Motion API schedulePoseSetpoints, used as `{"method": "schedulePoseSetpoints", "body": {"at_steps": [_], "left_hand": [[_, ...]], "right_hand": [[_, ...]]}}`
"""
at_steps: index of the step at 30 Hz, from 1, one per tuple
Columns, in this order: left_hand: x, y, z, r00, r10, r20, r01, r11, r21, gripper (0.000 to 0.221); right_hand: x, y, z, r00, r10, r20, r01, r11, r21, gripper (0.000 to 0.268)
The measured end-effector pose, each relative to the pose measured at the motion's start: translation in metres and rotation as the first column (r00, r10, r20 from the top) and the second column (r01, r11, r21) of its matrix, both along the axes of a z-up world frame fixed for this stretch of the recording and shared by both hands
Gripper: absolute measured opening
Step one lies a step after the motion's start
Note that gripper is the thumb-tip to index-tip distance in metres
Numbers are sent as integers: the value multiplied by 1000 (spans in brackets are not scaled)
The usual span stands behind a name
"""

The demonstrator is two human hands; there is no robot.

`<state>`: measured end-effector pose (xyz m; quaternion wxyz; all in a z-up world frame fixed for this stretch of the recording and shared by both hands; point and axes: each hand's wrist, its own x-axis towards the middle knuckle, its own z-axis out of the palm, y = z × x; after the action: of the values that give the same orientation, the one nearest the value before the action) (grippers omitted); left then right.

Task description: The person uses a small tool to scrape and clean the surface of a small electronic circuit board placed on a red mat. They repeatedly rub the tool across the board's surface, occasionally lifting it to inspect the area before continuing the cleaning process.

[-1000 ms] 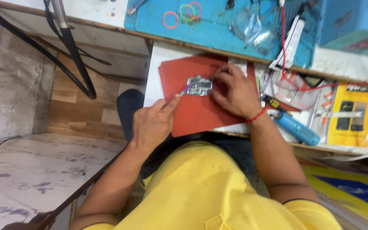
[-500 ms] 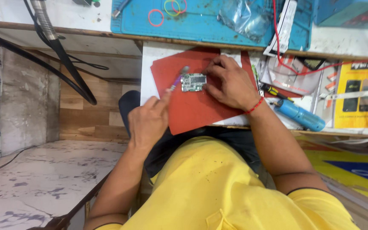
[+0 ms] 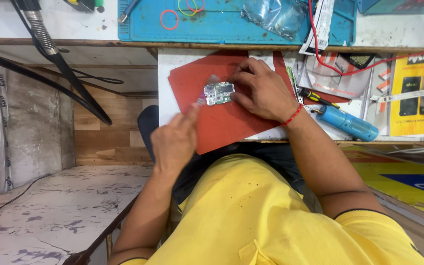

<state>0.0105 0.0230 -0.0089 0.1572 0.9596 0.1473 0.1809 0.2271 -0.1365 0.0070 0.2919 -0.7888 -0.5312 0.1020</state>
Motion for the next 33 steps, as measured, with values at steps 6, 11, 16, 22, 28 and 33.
{"method": "schedulePoseSetpoints", "body": {"at_steps": [6,11,16,22,28,33], "left_hand": [[1,-2,5,996,88,29,-86,994,-70,37],[0,-8,7,999,-40,37,42,997,-65,42],[-1,-4,9,1000,-15,-21,15,1000,-14,43],[2,0,3,999,50,-9,-50,999,-13,37],[-4,1,4,1000,-24,2,24,997,-74,39],[-4,-19,5,998,-58,-2,58,998,1,43]], "right_hand": [[0,2,1,1000,-1,-18,1,1000,-3,35],[0,1,2,1000,-7,-29,7,1000,13,36],[-1,2,-3,999,-23,-24,23,1000,12,35],[1,0,-5,1000,-6,-12,6,999,31,34],[3,1,-5,1000,18,19,-19,998,55,33],[5,-1,-4,999,12,-32,-11,1000,27,34]]}}
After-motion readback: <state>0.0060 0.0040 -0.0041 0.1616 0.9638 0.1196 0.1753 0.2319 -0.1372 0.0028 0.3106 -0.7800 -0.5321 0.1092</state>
